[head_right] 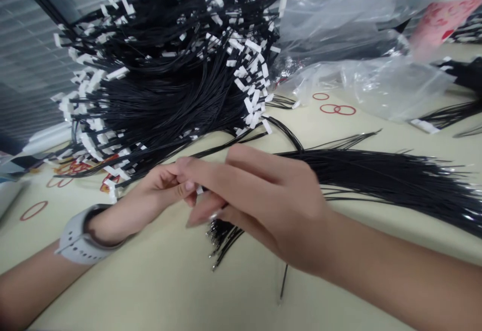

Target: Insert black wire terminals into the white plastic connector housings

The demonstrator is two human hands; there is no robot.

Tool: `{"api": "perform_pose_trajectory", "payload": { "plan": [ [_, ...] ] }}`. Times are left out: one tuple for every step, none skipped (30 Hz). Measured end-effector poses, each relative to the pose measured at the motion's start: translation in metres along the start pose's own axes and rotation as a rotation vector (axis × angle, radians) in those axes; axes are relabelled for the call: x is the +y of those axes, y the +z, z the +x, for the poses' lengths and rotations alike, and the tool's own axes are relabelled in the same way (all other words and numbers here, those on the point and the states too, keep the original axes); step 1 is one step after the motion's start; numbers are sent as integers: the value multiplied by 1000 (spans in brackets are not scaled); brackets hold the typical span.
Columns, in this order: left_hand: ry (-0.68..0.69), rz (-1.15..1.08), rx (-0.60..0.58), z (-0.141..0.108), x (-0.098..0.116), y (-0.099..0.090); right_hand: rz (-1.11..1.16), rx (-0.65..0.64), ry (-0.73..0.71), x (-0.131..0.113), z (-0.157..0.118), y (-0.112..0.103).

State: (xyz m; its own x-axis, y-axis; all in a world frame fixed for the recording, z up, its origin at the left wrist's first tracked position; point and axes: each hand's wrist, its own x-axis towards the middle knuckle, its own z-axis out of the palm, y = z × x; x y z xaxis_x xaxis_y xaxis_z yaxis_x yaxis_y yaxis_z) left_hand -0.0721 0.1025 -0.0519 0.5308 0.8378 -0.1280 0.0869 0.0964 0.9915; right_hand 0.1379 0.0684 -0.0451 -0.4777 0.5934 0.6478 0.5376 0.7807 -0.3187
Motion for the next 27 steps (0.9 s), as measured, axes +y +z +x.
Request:
{"api": "perform_pose_trajectory", "payload": {
  "plan": [
    [-4,13,11,0,0,0,-4,8,-21,0,1,4],
    [-8,24,17,0,0,0,0,9,-37,0,3,9],
    [-10,30,22,0,1,0,7,6,-44,0,4,14],
    [-6,28,24,0,1,0,13,-12,-37,1,4,18],
    [-7,25,26,1,1,0,25,-31,-26,2,3,22],
    [-10,23,31,1,1,0,42,-48,-17,3,2,25],
    [-13,22,39,1,1,0,58,-62,-4,4,0,27],
    [-15,22,46,1,1,0,73,-77,17,4,-2,28],
    [-17,22,49,1,1,-1,83,-90,47,5,-3,29],
    [-17,24,46,1,1,-1,83,-100,71,5,-5,29],
    [-12,23,39,1,0,-2,65,-93,82,6,-6,28],
    [-5,18,26,1,0,-2,35,-75,86,7,-6,28],
    [-2,12,13,1,0,-3,3,-49,83,8,-5,28],
    [0,4,8,0,-1,-3,-30,-20,74,9,-5,28],
    [-2,-4,8,0,-1,-3,-61,4,65,10,-4,28],
    [-8,-9,14,0,-2,-4,-82,21,60,11,-3,28],
    [-16,-12,23,0,-2,-4,-94,26,57,12,-2,28],
    [-23,-14,32,1,-2,-3,-101,24,50,13,-1,28],
    [-26,-16,36,1,-2,-3,-106,21,42,14,-1,27],
    [-26,-19,33,1,-2,-3,-106,16,39,14,-1,27],
    [-24,-22,26,1,-2,-2,-104,12,41,14,-2,27],
    [-19,-28,20,1,-1,-2,-100,10,42,14,-2,27],
    [-14,-30,15,1,-1,-2,-98,6,42,14,-3,26],
    [-12,-27,10,1,-1,-1,-96,0,42,14,-4,26],
    [-10,-18,8,1,0,-1,-93,-6,39,14,-4,26],
    [-7,-7,4,2,0,-1,-91,-14,38,14,-5,26],
    [-6,5,1,2,1,-1,-90,-21,40,14,-5,26]
  ]
}}
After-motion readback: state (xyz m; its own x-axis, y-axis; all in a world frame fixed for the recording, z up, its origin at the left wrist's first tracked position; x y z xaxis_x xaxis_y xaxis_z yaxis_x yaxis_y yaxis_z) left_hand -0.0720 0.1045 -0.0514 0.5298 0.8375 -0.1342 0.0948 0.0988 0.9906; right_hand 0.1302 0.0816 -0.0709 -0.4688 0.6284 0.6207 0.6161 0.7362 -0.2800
